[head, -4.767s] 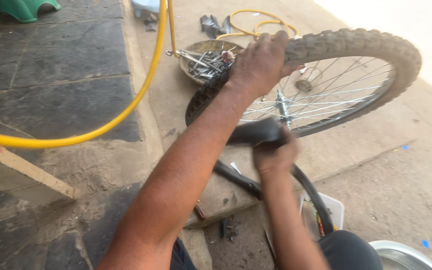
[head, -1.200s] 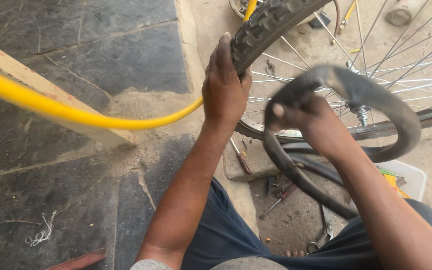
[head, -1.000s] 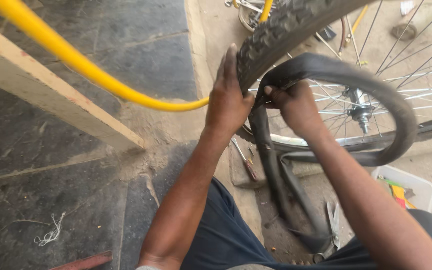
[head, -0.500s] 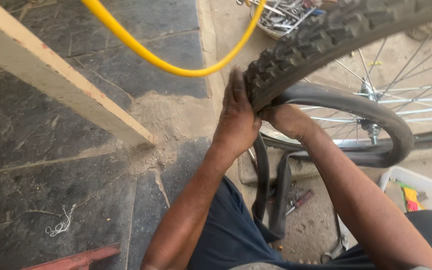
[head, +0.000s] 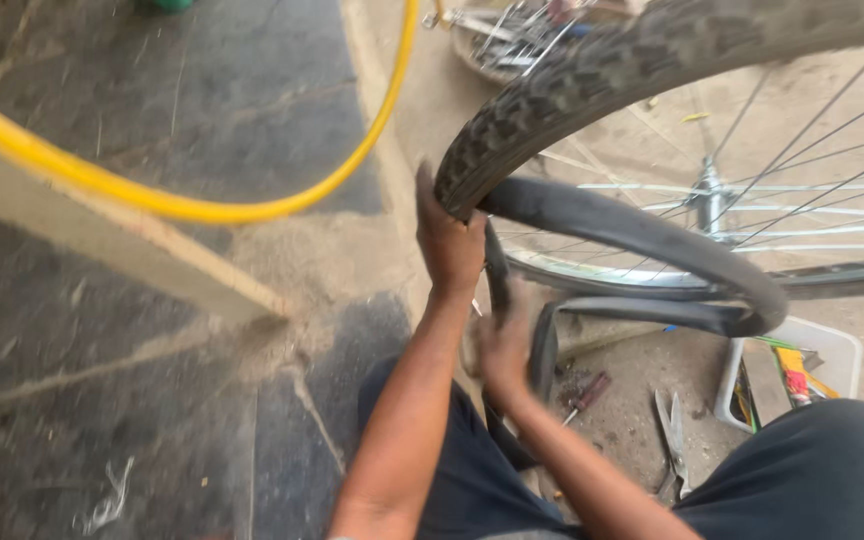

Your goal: The person removes a bicycle tire from the rim, inspects the inner tube, and then reinstalls the tire onto the rim using a tire lever. The person works on the wheel while sitting on the floor.

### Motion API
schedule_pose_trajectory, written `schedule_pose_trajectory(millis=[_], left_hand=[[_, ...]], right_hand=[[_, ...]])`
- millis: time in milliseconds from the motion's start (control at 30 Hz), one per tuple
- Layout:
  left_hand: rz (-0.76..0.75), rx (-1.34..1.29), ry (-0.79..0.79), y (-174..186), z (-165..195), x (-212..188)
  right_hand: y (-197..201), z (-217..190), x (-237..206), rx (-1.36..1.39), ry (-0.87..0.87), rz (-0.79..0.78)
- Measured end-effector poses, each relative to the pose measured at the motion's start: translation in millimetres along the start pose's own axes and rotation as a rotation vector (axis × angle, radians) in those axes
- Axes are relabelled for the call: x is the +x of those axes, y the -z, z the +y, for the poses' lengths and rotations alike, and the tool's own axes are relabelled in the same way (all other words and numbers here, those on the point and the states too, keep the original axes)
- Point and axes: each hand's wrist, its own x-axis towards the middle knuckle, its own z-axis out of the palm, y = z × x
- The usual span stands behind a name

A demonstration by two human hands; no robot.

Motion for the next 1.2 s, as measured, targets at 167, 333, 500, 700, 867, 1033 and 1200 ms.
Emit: schedule_pose_trajectory(millis=[167,333,500,700,867,1033,1200], left_hand=[[0.061,0.100,-0.004,-7,4,6],[-0.045,0.051,-0.071,7,1,9],[-0.156,-0.011,-0.065,17,-7,17],[-0.082,0.021,-0.096,6,-7,15],[0.003,0.099,-0.079,-3,-2,23],[-0.030,0.106,-0.048,3,-5,28],[0.013,0.104,-0.035,10,-17,20]], right_hand=[[-28,34,-2,-0.011,-0.070,-0.113],[-28,68,56,-0.164,-0.001,-0.142],[-15,73,61,-0.234,0.021,-0.293],[-2,71,66,-0.288,0.027,-0.426],[-9,70,90,-0.494,0.096,-0.598],[-12,74,104,-0.558,0.070,-0.684],[-8,89,90,-0.511,0.138,-0.672]])
